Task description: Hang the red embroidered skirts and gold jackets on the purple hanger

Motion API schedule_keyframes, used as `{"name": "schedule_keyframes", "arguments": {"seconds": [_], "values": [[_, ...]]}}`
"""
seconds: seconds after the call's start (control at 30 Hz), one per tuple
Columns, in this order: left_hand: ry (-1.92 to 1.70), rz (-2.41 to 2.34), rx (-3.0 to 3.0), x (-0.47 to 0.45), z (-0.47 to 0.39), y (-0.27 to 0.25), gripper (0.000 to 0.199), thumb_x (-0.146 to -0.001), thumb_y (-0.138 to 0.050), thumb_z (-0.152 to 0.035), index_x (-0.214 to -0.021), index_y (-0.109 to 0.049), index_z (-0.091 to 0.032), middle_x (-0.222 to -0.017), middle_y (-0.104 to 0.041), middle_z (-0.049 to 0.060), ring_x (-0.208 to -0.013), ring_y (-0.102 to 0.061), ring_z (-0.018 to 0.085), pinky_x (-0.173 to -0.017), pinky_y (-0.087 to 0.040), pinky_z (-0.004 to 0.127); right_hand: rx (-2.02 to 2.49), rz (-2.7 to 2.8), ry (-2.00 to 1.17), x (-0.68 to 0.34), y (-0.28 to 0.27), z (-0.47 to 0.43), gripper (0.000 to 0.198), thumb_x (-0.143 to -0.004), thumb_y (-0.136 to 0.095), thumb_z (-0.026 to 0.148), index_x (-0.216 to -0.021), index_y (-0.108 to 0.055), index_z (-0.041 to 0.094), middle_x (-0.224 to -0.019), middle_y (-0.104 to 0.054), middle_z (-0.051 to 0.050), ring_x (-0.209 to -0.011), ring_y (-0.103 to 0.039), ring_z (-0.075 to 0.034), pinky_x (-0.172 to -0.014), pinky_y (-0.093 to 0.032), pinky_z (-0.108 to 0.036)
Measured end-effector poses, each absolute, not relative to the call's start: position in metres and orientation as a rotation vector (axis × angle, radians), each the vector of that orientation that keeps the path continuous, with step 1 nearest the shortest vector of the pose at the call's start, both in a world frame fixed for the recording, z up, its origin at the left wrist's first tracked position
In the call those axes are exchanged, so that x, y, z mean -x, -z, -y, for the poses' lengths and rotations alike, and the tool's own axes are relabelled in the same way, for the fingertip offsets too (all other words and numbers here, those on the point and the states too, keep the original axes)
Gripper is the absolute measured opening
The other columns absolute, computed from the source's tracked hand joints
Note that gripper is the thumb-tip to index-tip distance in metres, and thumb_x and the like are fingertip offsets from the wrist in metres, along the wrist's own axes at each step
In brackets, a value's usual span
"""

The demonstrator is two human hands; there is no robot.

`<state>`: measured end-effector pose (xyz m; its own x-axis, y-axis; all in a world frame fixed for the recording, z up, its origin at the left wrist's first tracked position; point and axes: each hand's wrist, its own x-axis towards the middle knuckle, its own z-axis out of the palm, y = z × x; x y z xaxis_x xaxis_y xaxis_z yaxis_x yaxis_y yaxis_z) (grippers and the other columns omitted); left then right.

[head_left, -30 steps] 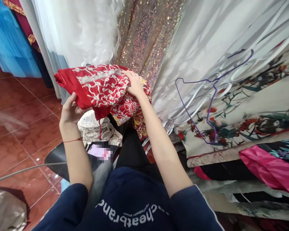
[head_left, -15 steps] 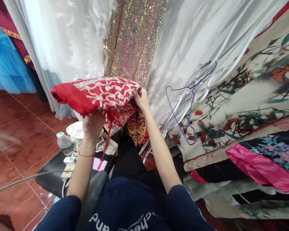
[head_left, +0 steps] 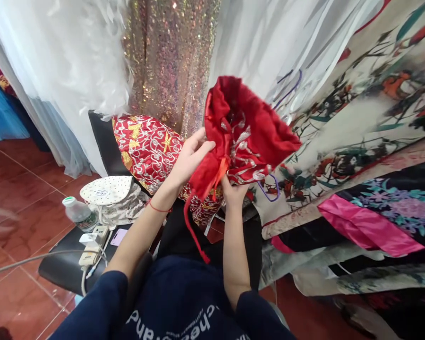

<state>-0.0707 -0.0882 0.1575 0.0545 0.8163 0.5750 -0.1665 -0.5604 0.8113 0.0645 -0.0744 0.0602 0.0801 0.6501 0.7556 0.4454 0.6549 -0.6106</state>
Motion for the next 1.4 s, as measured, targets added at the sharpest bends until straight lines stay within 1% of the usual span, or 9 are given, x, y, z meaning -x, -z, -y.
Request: {"name": "schedule_keyframes", "arguments": {"seconds": [0.1, 0.27, 0.43, 0.67, 0.87, 1.0, 1.2, 1.3, 1.4], "values": [[-1.544, -0.738, -1.515, 0.066, 0.063, -0.145, 0.025, -0.085, -0.056, -0.020, -0.105, -0.070, -0.018, -0.110, -0.075, 0.005, -0.107, -0.069, 0.021, -0.098, -0.054, 0.036, 0.959, 1.362, -0.212, -0.081, -0.069, 0.074, 0.055, -0.090, -0.059, 0.056, -0.130, -0.062, 0.019, -0.105, -0.075, -0.014, -0.101, -0.075, -0.029, -0.097, -0.062, -0.048], [-1.356, -0.931, -1.488, 0.055, 0.031, -0.097, 0.024, -0.084, -0.052, -0.024, -0.100, -0.068, -0.017, -0.106, -0.075, 0.005, -0.101, -0.068, 0.020, -0.095, -0.052, 0.033, 1.114, 1.479, -0.007, -0.115, -0.072, 0.097, 0.038, -0.097, -0.055, 0.040, -0.130, -0.065, 0.024, -0.114, -0.076, -0.013, -0.091, -0.077, -0.025, -0.084, -0.065, -0.039], [-1.195, -1.292, -1.860, 0.052, -0.009, -0.073, 0.015, -0.088, -0.045, -0.025, -0.085, -0.059, -0.019, -0.091, -0.070, 0.005, -0.087, -0.063, 0.021, -0.089, -0.048, 0.034, 1.111, 1.846, 0.137, -0.148, -0.055, 0.124, 0.028, -0.102, -0.050, 0.021, -0.117, -0.073, 0.022, -0.092, -0.081, -0.007, -0.068, -0.076, -0.018, -0.068, -0.061, -0.030], [-1.015, -1.625, -2.187, 0.034, -0.069, -0.053, 0.021, -0.096, -0.038, -0.023, -0.094, -0.059, -0.023, -0.102, -0.072, 0.012, -0.099, -0.068, 0.029, -0.084, -0.048, 0.037, 1.399, 2.003, 0.111, -0.188, -0.031, 0.126, 0.023, -0.105, -0.045, 0.024, -0.103, -0.067, 0.019, -0.081, -0.075, -0.003, -0.064, -0.074, -0.017, -0.061, -0.056, -0.027], [-1.141, -1.606, -2.011, 0.012, -0.099, -0.018, 0.023, -0.098, -0.032, -0.027, -0.102, -0.055, -0.023, -0.094, -0.072, 0.012, -0.085, -0.070, 0.029, -0.079, -0.045, 0.036, 1.523, 2.054, 0.170, -0.227, 0.012, 0.121, 0.030, -0.105, -0.042, 0.036, -0.110, -0.066, 0.019, -0.090, -0.075, -0.008, -0.075, -0.077, -0.021, -0.063, -0.061, -0.028], [-1.357, -1.438, -1.806, 0.003, -0.105, -0.015, 0.022, -0.095, -0.043, -0.040, -0.094, -0.058, -0.024, -0.090, -0.071, 0.006, -0.077, -0.066, 0.022, -0.076, -0.045, 0.031, 1.576, 2.023, 0.306, -0.250, 0.030, 0.121, 0.043, -0.105, -0.039, 0.039, -0.083, -0.070, 0.021, -0.081, -0.072, -0.008, -0.060, -0.073, -0.020, -0.052, -0.060, -0.028], [-1.244, -1.079, -1.475, -0.018, -0.110, -0.042, 0.061, -0.083, -0.055, -0.074, -0.083, -0.074, -0.016, -0.053, -0.051, -0.002, -0.054, -0.050, 0.015, -0.060, -0.041, 0.027, 1.450, 1.887, 0.437, -0.248, 0.009, 0.125, 0.019, -0.094, -0.057, 0.017, -0.099, -0.072, 0.028, -0.127, -0.065, -0.016, -0.113, -0.067, -0.031, -0.084, -0.064, -0.049], [-1.164, -0.987, -1.281, -0.029, -0.121, -0.054, 0.060, -0.073, -0.069, -0.070, -0.098, -0.078, -0.016, -0.045, -0.040, -0.008, -0.042, -0.033, 0.009, -0.050, -0.031, 0.024, 1.306, 1.830, 0.497, -0.237, -0.011, 0.135, 0.021, -0.092, -0.061, 0.016, -0.103, -0.071, 0.032, -0.113, -0.071, -0.013, -0.100, -0.066, -0.028, -0.077, -0.060, -0.047], [-1.203, -0.942, -1.176, -0.034, -0.133, -0.059, 0.053, -0.062, -0.083, -0.054, -0.102, -0.078, -0.019, -0.066, -0.065, -0.003, -0.053, -0.047, 0.010, -0.056, -0.038, 0.023, 1.168, 1.948, 0.232, -0.225, -0.031, 0.145, 0.009, -0.096, -0.061, 0.027, -0.093, -0.069, 0.027, -0.085, -0.072, -0.005, -0.084, -0.063, -0.023, -0.075, -0.052, -0.043]]}}
